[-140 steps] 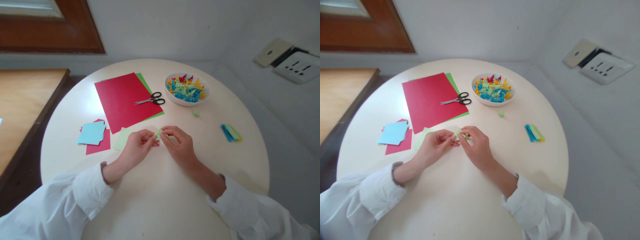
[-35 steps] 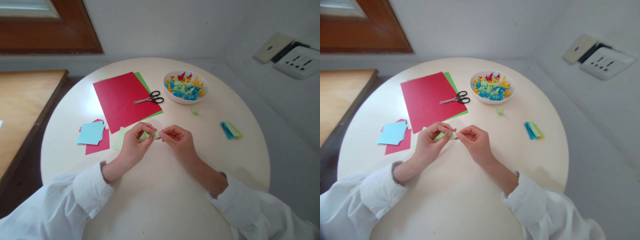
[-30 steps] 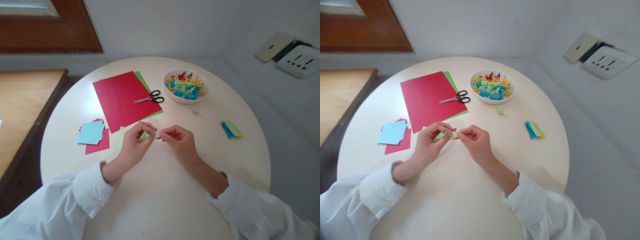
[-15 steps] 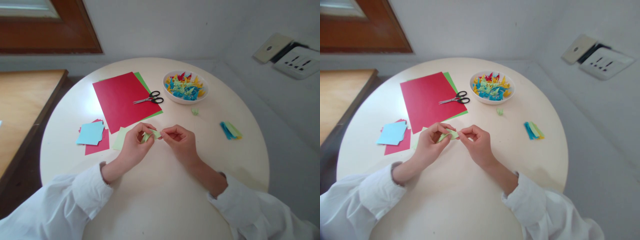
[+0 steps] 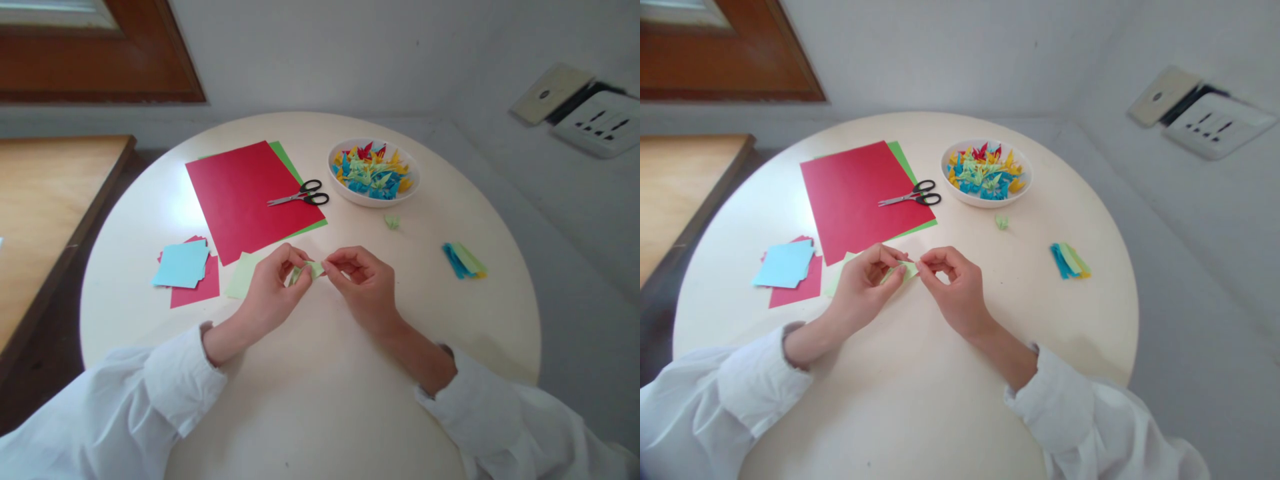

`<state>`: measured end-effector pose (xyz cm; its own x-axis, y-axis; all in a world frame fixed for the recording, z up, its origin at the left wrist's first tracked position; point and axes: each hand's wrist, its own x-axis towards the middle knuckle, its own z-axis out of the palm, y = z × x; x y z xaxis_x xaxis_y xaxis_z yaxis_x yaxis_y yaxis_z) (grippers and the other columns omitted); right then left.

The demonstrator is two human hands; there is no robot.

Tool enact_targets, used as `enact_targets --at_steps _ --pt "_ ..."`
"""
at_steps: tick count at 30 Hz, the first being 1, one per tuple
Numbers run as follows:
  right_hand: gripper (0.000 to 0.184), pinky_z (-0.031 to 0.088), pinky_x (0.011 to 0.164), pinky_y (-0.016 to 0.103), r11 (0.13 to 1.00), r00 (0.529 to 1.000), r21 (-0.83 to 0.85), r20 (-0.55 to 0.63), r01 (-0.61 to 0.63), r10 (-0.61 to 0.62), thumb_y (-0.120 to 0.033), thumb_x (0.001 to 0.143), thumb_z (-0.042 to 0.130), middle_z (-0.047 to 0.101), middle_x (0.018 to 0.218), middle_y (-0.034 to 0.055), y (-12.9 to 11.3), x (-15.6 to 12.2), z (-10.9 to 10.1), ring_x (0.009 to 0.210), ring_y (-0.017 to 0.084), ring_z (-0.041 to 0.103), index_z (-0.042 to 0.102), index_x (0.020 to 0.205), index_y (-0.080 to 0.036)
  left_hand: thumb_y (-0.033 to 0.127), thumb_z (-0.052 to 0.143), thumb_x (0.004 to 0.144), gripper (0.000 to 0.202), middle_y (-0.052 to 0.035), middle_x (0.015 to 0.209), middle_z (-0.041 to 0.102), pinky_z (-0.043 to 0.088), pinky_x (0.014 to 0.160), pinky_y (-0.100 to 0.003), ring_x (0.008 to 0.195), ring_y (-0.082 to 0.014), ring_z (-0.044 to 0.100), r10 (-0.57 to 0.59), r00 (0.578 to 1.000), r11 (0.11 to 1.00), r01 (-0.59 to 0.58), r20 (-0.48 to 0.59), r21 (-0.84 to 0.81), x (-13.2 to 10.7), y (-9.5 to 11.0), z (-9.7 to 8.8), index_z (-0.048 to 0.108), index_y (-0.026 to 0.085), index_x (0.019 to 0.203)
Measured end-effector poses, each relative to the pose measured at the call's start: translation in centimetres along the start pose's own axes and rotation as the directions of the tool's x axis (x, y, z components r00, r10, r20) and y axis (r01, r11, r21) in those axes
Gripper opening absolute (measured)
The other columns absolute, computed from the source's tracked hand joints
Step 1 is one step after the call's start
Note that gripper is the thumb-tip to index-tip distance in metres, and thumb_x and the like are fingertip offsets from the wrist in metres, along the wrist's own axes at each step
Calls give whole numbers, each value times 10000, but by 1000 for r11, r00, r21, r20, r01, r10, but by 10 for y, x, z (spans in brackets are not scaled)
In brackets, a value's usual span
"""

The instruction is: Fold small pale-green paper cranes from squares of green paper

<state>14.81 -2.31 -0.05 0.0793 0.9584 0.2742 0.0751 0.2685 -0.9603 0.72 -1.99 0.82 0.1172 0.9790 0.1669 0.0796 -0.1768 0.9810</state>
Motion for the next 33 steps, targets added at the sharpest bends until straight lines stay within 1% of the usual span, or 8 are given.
enact_targets --at_steps 6,10,14,17,19,21,29,33 --pt "52 549 632 232 1000 1000 2 -12 -8 8 -183 709 660 652 703 -10 -1 0 0 659 113 635 618 739 -184 169 556 730 74 -15 763 578 463 728 -285 776 -141 580 8 1000 1000 -8 1 29 0 0 0 486 194 727" --pt "49 548 604 236 1000 1000 0 6 -22 22 -203 721 655 641 684 -13 -2 1 0 620 112 630 610 731 -186 138 522 727 93 -11 773 567 449 718 -281 768 -138 565 11 1000 999 -11 5 47 0 1 1 466 198 768" --pt "42 547 608 240 1000 999 -2 35 -27 27 -228 769 614 648 726 -8 0 0 -1 619 106 633 607 789 -191 123 503 720 106 -11 787 554 430 690 -276 761 -139 555 6 1000 997 -6 -1 71 1 1 1 461 196 785" --pt "132 547 641 248 1000 998 4 58 -31 30 -260 776 616 657 777 1 3 -1 0 683 115 643 601 894 -203 124 504 722 104 -6 782 543 419 678 -270 753 -137 548 3 1000 996 -2 -6 95 1 1 1 459 197 782" --pt "241 543 666 253 999 995 2 88 -37 36 -272 739 662 662 813 4 4 -2 1 734 125 645 586 960 -214 126 508 726 102 -2 774 539 416 674 -264 745 -133 542 8 1000 995 -8 -6 98 1 2 1 457 197 779" --pt "284 538 679 257 999 994 -19 106 -37 39 -266 712 687 666 846 11 4 -2 2 766 133 644 583 973 -220 127 514 730 103 1 769 539 415 675 -259 741 -129 541 14 1000 996 -14 2 93 0 2 1 455 197 776" --pt "106 533 696 265 996 995 -84 102 24 -16 -212 747 635 671 826 19 3 -1 1 748 133 638 605 849 -201 115 498 761 122 -12 825 542 421 733 -271 818 -142 549 18 998 993 -25 57 115 -3 -1 0 447 205 824" --pt "84 544 703 260 995 992 -95 123 26 -14 -212 764 624 679 805 15 5 -2 -1 734 131 645 622 847 -197 115 494 769 130 -16 838 542 423 758 -288 834 -150 545 29 998 987 -37 58 157 -3 -4 -2 449 207 847"
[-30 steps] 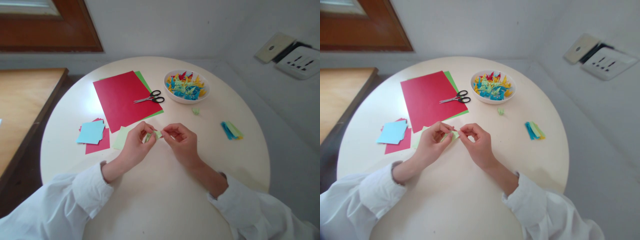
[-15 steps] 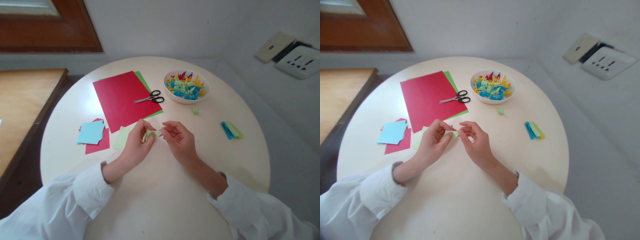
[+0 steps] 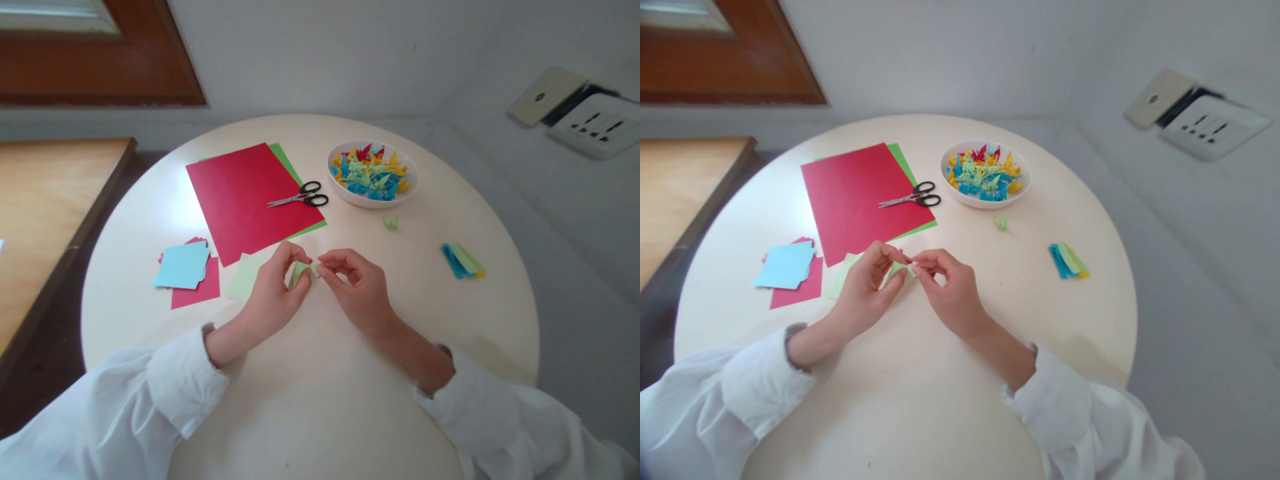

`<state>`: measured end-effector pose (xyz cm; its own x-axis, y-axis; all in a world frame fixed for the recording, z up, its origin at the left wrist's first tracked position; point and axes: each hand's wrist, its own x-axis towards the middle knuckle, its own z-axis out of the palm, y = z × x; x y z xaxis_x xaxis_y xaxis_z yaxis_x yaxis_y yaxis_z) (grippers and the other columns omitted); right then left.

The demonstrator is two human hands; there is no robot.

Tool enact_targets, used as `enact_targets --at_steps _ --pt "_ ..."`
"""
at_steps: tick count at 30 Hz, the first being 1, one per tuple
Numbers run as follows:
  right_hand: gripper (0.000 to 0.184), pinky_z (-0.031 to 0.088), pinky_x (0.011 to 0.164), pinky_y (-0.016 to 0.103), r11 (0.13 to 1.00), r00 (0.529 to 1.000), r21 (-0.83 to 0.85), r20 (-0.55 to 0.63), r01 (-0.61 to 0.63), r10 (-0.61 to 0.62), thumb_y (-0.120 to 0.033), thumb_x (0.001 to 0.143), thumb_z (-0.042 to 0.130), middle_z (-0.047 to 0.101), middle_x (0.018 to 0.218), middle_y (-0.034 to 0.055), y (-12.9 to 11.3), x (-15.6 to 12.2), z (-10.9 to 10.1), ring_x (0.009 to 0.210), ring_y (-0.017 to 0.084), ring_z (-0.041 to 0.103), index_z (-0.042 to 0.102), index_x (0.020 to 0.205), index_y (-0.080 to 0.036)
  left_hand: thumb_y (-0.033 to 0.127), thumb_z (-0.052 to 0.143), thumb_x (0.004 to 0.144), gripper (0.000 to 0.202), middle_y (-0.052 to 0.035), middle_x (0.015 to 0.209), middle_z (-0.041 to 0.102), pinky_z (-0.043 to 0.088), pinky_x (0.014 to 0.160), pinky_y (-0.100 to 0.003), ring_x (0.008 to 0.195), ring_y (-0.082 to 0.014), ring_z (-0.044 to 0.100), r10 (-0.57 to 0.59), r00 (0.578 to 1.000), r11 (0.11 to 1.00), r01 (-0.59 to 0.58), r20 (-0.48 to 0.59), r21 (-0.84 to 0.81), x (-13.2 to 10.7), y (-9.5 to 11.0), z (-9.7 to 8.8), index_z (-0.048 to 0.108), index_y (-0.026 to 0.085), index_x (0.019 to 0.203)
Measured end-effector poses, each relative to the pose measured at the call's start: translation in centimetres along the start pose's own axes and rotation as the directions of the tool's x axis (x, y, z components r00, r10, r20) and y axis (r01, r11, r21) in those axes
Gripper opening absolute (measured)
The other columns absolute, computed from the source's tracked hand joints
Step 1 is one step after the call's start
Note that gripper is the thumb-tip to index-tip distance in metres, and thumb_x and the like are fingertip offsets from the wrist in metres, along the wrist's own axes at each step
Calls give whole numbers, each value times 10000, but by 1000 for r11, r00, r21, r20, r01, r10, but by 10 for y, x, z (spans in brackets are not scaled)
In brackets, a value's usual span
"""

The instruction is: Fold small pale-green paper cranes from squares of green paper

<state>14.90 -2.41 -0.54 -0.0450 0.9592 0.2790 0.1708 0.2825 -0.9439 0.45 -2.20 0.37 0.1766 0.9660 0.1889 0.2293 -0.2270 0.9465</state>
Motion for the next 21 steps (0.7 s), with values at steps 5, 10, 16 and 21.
enact_targets --at_steps 5,10,16,21 --pt "72 550 698 251 1000 1000 -19 -19 17 -17 -203 769 617 687 798 13 0 -1 -1 727 129 653 635 838 -195 122 480 769 125 -30 881 554 418 819 -319 888 -167 547 23 1000 997 -23 -7 68 0 1 -3 456 209 856" --pt "83 547 680 244 991 993 -114 -86 71 -81 -165 751 611 680 787 8 -1 0 -4 703 121 644 626 827 -194 126 516 727 141 -37 874 514 417 775 -323 873 -184 510 97 994 947 -78 -45 311 1 7 -7 468 203 835" --pt "78 534 637 242 964 984 -234 -89 127 -152 -148 751 585 679 778 4 -3 2 -8 661 118 627 611 803 -200 290 502 819 119 40 636 479 343 504 -243 532 -118 443 -91 995 954 76 40 291 -1 12 -8 424 213 866" --pt "99 505 596 240 894 963 -371 4 252 -269 -121 755 552 665 712 -8 -6 2 -9 615 116 597 590 747 -212 287 517 810 128 12 673 597 392 528 -243 594 -138 553 -139 988 981 130 60 141 -1 7 -8 439 216 884"
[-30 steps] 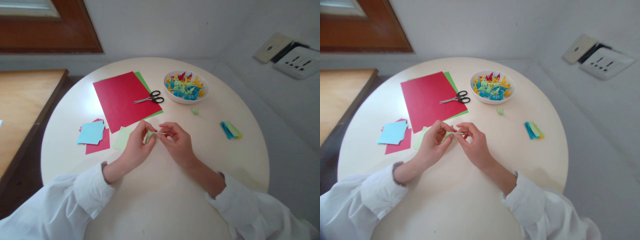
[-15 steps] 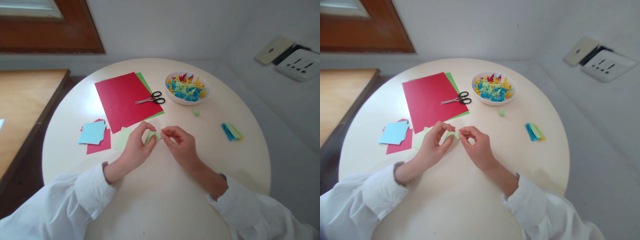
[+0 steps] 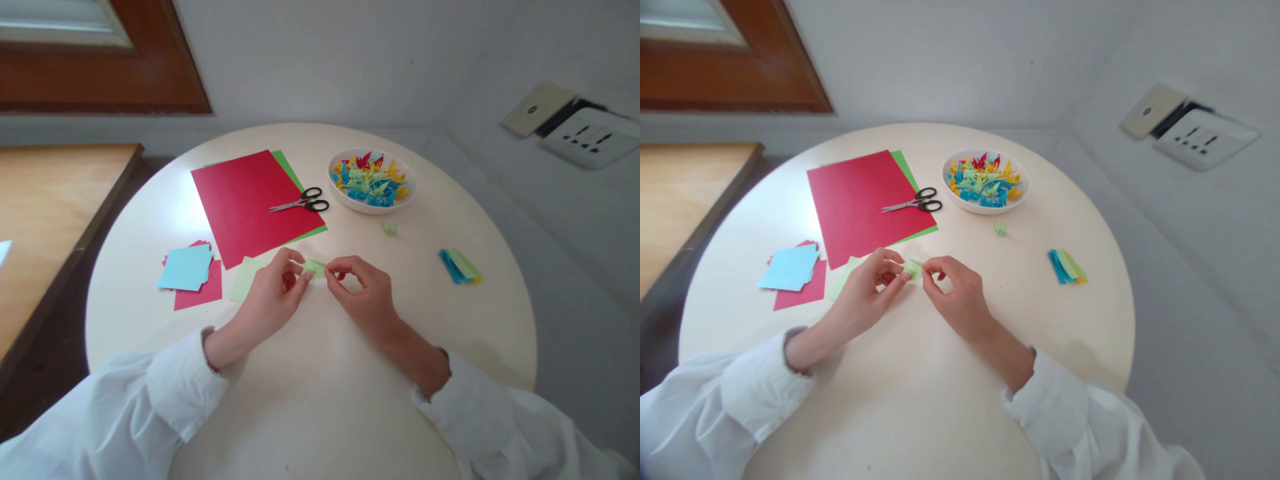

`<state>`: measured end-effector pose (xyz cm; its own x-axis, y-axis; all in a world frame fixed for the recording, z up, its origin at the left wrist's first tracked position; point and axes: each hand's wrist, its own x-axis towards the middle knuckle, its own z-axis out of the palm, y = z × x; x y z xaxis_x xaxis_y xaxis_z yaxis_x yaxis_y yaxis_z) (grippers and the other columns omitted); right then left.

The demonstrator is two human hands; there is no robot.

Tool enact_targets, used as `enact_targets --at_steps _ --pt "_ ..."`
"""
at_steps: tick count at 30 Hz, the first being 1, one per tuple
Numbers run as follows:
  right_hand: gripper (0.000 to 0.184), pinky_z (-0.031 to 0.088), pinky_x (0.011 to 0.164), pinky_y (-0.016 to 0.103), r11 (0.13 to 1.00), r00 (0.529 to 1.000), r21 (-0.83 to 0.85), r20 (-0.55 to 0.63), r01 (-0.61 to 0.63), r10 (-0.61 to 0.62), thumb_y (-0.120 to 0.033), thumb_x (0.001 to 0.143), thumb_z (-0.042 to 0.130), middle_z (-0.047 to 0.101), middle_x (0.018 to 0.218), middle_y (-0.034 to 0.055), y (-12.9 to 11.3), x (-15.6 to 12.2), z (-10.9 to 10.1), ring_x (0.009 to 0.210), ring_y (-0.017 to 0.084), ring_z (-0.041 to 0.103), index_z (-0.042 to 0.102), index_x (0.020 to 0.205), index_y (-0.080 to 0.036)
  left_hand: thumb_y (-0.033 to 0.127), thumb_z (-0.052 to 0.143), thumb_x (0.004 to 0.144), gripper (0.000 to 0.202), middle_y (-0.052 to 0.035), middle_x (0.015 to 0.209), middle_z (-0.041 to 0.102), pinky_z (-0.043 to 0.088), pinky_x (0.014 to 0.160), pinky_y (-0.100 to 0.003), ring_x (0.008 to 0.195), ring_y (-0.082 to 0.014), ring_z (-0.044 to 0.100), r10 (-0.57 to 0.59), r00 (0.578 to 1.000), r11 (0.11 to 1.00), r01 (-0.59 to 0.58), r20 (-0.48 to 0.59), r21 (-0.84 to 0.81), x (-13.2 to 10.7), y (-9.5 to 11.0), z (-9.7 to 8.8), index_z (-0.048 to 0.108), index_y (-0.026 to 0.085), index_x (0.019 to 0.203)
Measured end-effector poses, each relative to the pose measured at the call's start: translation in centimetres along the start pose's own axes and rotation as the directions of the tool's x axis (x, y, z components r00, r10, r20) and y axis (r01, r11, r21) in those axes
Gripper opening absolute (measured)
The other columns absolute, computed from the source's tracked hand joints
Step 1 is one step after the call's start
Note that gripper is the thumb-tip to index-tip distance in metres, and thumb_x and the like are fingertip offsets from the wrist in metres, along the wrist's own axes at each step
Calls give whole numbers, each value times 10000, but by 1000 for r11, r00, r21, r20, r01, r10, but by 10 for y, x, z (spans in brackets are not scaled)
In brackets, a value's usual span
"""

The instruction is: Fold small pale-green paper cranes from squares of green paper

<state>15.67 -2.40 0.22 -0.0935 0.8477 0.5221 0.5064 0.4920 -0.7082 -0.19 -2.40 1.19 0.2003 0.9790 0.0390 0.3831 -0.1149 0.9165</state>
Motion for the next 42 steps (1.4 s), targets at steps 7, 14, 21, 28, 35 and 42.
enact_targets --at_steps 7,14,21,28,35,42 --pt "93 498 657 270 987 989 -58 25 149 -147 -146 780 566 687 759 17 1 -2 1 711 146 630 603 829 -216 243 583 749 170 1 677 670 485 600 -268 623 -149 633 -65 998 956 62 -1 -288 3 -7 3 456 206 856" --pt "142 462 735 343 969 977 -132 -12 211 -215 -114 753 594 697 790 18 5 1 1 799 187 633 624 825 -233 269 651 706 258 4 652 699 544 688 -319 655 -162 681 -158 986 844 162 51 -511 4 -2 7 434 201 829" --pt "179 444 749 344 936 957 -204 16 287 -290 -91 787 560 712 804 10 6 0 2 810 178 634 653 808 -242 230 622 706 222 44 593 663 529 728 -316 654 -139 664 -166 982 825 185 84 -533 3 3 7 436 204 825" --pt "180 439 755 331 893 929 -256 78 370 -363 -112 836 534 726 860 27 6 0 1 835 172 628 664 894 -222 173 580 709 191 60 555 637 494 670 -262 600 -109 618 -174 983 835 183 67 -519 1 7 6 434 201 829" --pt "209 416 758 319 832 890 -317 126 455 -438 -99 842 532 727 914 36 6 -1 0 881 170 618 661 957 -218 166 566 708 179 54 574 644 440 589 -222 554 -98 574 -150 987 845 156 54 -512 1 9 6 434 203 824" --pt "197 401 767 314 765 870 -421 154 487 -469 -103 847 534 720 935 46 5 -1 1 901 172 600 663 966 -192 164 565 705 175 48 577 630 398 545 -198 535 -86 551 -122 992 856 125 38 -501 2 6 7 435 190 821"
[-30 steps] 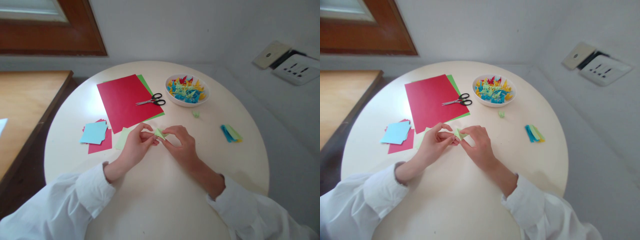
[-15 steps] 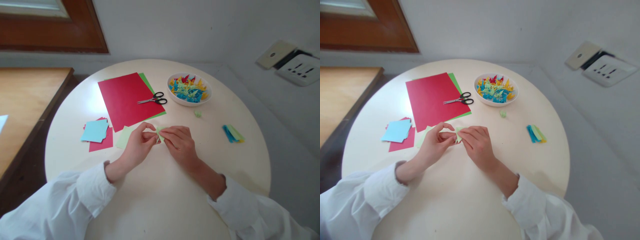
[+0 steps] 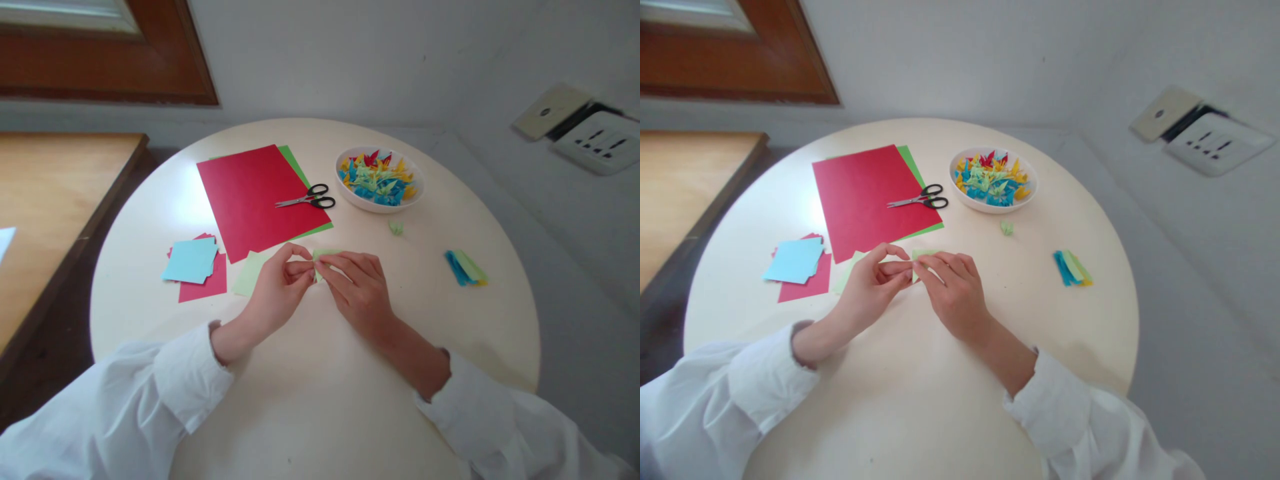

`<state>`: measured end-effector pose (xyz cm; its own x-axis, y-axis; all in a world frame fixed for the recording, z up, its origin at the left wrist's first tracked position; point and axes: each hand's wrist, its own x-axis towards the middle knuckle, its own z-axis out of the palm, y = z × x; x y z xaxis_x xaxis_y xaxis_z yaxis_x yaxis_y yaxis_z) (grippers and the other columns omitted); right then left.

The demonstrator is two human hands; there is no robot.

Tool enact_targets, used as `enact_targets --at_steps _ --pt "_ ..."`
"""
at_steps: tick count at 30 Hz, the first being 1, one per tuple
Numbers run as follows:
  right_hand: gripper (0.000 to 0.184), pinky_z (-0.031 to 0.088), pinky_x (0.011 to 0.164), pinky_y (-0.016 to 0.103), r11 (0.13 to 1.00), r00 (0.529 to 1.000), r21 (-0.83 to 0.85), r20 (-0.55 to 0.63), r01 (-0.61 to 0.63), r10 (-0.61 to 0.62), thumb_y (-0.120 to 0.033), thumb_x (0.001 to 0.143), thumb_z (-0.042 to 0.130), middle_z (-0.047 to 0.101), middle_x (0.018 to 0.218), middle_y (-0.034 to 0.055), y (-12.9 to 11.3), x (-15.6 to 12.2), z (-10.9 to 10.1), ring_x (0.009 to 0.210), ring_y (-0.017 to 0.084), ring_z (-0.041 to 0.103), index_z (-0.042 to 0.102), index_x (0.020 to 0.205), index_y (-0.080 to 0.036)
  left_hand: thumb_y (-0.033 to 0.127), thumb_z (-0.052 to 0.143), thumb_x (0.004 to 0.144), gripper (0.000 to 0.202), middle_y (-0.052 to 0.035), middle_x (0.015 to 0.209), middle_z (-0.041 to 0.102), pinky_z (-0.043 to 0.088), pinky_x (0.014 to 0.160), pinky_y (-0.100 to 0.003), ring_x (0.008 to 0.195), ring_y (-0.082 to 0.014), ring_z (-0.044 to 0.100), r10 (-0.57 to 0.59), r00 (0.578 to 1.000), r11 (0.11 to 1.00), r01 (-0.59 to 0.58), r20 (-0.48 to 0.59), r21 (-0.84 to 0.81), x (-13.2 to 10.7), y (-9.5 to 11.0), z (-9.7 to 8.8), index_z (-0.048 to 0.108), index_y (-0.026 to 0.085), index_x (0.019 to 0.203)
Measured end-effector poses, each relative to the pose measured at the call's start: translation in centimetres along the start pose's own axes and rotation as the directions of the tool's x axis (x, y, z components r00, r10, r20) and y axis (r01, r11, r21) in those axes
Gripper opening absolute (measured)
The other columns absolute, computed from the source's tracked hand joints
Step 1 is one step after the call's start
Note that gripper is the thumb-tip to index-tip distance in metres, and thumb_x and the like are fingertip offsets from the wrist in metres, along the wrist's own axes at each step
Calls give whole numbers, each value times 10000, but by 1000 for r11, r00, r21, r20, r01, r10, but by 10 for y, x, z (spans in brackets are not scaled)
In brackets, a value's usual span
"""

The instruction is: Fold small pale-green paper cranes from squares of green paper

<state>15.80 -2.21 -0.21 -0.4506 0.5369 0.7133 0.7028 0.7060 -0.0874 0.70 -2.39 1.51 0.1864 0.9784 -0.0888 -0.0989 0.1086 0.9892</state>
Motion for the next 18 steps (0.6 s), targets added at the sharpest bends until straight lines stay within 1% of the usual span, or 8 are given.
enact_targets --at_steps 5,10,14,16,18 --pt "180 391 764 314 997 1000 -73 3 13 -13 -105 851 535 720 936 46 -1 0 2 894 170 597 662 959 -174 149 549 712 153 46 594 621 394 549 -190 549 -76 547 15 1000 1000 -15 0 2 -1 0 1 438 182 812" --pt "188 386 756 312 991 1000 -131 13 8 -6 -92 851 530 719 942 39 -2 0 1 884 170 579 664 953 -174 155 551 735 138 76 550 557 428 600 -210 534 -68 530 9 1000 1000 -10 -12 -25 -2 3 3 438 185 809" --pt "180 383 750 316 989 1000 -147 9 6 -5 -94 836 552 716 940 53 -3 1 1 885 181 557 667 958 -159 175 610 720 197 43 629 619 467 661 -226 658 -106 624 30 1000 997 -30 8 -76 -1 2 2 436 189 811" --pt "184 382 753 317 988 1000 -154 4 5 -5 -94 833 555 714 944 56 -4 2 2 884 185 551 668 961 -161 173 628 710 219 24 677 650 478 677 -228 716 -123 650 46 999 995 -44 11 -88 0 0 2 436 189 813" --pt "192 383 761 318 987 1000 -158 -1 3 -3 -92 833 552 710 950 60 -4 2 3 887 190 548 668 968 -164 170 624 716 215 16 695 666 486 693 -234 735 -130 661 51 999 995 -50 11 -82 1 -2 1 435 190 817"
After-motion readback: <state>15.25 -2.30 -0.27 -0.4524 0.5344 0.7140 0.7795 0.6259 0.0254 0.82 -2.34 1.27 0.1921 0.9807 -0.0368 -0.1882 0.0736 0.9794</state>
